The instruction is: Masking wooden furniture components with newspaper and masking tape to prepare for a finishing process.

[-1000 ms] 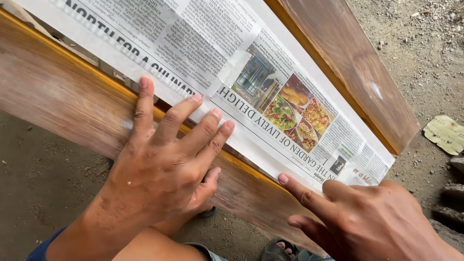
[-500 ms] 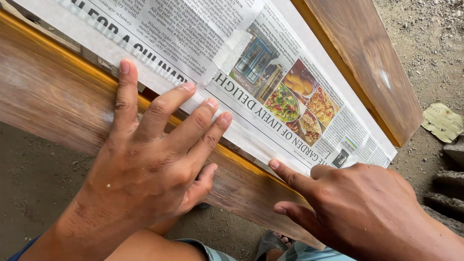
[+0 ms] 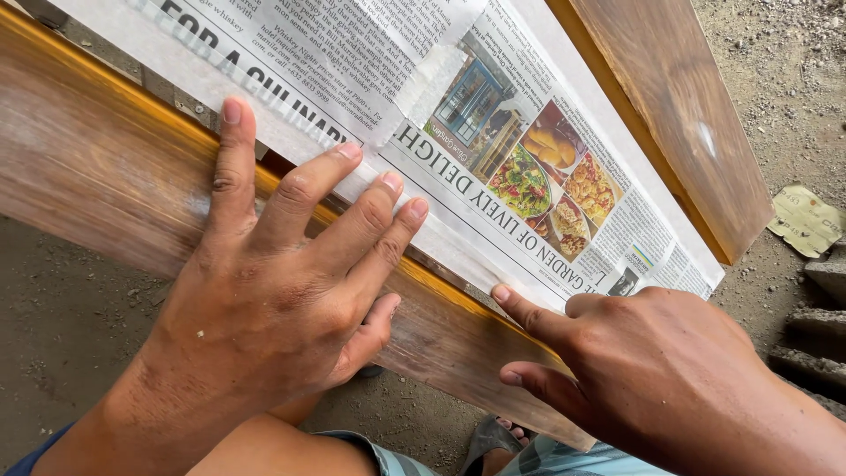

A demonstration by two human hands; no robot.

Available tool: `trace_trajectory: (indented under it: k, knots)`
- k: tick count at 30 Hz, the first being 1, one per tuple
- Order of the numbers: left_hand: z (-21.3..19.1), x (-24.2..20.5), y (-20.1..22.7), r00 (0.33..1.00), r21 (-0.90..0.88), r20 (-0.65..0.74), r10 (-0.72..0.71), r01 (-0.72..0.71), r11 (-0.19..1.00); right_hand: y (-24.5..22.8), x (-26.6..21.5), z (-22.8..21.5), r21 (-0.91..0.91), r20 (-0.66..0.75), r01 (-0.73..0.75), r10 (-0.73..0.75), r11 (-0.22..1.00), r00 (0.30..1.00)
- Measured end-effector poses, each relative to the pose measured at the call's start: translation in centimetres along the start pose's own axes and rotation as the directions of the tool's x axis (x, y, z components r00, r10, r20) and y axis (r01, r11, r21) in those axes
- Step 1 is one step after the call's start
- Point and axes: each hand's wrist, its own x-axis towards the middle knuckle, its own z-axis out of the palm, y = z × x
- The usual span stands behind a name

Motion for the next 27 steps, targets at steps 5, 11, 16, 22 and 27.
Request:
trace_trajectory:
  k: [5, 11, 16, 22, 27]
  knots:
    - [-0.1, 0.1, 0.3, 1.000, 0.043, 0.016, 0.002, -0.003, 0.999, 0.4, -0.1, -0.6, 0.046, 0.024, -0.007, 0.006, 0.999, 1.000]
    - [0.1, 0.2, 0.6, 0.999, 0.047, 0.031, 0.018, -0.019, 0.999, 1.3, 0.0, 0.6, 0.113, -0.042, 0.017, -0.012, 0.993, 0.999]
    - [0.3, 0.1, 0.7, 0.999, 0.080, 0.043, 0.014, -0.017, 0.997, 1.9, 0.1, 1.0, 0.259, -0.156, 0.074, -0.034, 0.963, 0.987]
    - [0.0, 0.3, 1.0, 0.998, 0.089, 0.058, 0.000, -0.005, 0.996, 1.4, 0.0, 1.5, 0.232, -0.155, 0.055, -0.019, 0.971, 0.988]
    - [1.4, 0.7, 2.8, 0.999, 0.046, 0.024, 0.027, -0.028, 0.999, 0.5, -0.4, 1.6, 0.165, -0.117, 0.009, 0.011, 0.986, 0.993]
